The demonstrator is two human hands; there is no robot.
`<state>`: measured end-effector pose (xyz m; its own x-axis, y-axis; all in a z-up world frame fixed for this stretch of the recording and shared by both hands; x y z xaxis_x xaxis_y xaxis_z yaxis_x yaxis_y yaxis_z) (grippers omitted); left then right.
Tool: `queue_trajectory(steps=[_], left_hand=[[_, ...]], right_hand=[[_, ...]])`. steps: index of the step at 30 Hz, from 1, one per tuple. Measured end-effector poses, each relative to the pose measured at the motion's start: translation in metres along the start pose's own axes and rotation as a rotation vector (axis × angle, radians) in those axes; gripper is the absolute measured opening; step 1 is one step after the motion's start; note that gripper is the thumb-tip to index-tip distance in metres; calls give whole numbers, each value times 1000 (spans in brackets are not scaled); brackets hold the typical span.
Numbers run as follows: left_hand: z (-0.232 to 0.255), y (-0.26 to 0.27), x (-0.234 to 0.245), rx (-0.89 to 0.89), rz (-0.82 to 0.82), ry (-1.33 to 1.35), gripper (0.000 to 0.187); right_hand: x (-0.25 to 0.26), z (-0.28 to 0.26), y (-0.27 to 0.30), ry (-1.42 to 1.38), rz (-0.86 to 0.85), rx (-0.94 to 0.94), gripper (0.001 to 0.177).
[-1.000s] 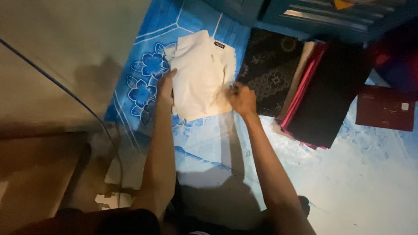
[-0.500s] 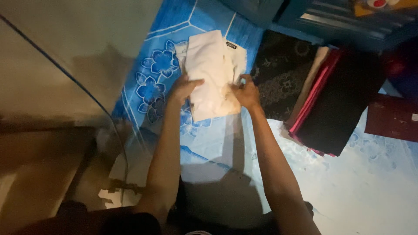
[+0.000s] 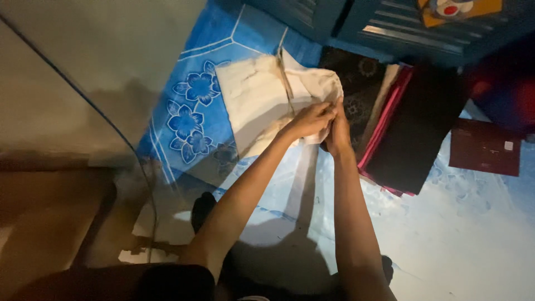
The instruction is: Folding various pieces of cloth and fabric and placing them inside a plastic storage cabinet.
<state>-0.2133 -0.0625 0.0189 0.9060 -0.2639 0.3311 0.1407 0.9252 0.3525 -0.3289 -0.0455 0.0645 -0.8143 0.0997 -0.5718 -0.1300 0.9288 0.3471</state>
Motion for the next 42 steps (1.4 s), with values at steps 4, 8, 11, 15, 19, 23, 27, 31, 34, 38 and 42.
queue_trajectory(steps=[4, 8, 11, 15, 19, 23, 27, 31, 34, 38, 42], left_hand=[[-62, -17, 6, -138, 150, 252, 38], [-70, 14, 74, -43, 529, 38, 40], [-82, 47, 135, 56, 772, -353, 51], [-82, 74, 149, 178, 852, -551, 68], [-67, 87, 144, 394, 873, -494, 79], [-102, 53, 106, 151, 956, -433, 65], [-102, 19, 28, 130, 654, 172, 53], [-69, 19, -32, 474, 0, 1165, 59], [-46, 25, -26, 478, -71, 1478, 59], [-84, -8, -1, 239, -132, 1644, 52], [-50, 11, 55, 229, -116, 1590, 50]], right_hand=[[47, 23, -17, 617, 149, 38, 30], [74, 34, -34, 563, 312, 213, 13], [123, 39, -54, 274, 358, 222, 25], [93, -2, -21, 402, 421, 143, 12], [71, -10, -7, 516, 325, 144, 21], [51, -13, -3, 518, 335, 178, 27], [44, -13, -3, 364, 294, 185, 24], [15, -27, 3, 269, 164, 281, 23], [-23, -48, 22, 174, 118, 294, 28], [-37, -62, 52, 102, 172, 173, 35], [-40, -64, 76, 17, 48, 62, 37]])
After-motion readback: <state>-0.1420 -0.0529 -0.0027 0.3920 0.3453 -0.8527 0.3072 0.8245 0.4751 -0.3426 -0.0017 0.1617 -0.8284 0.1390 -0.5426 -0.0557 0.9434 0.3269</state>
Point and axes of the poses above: each hand's wrist, its own y-axis away from the middle knuckle, its own x-axis out of the back of the hand, z = x × y, the point moved 1 cm from there along -y, towards the middle knuckle, and after that the axes turned 8 degrees about x, right-handed, at the moved point
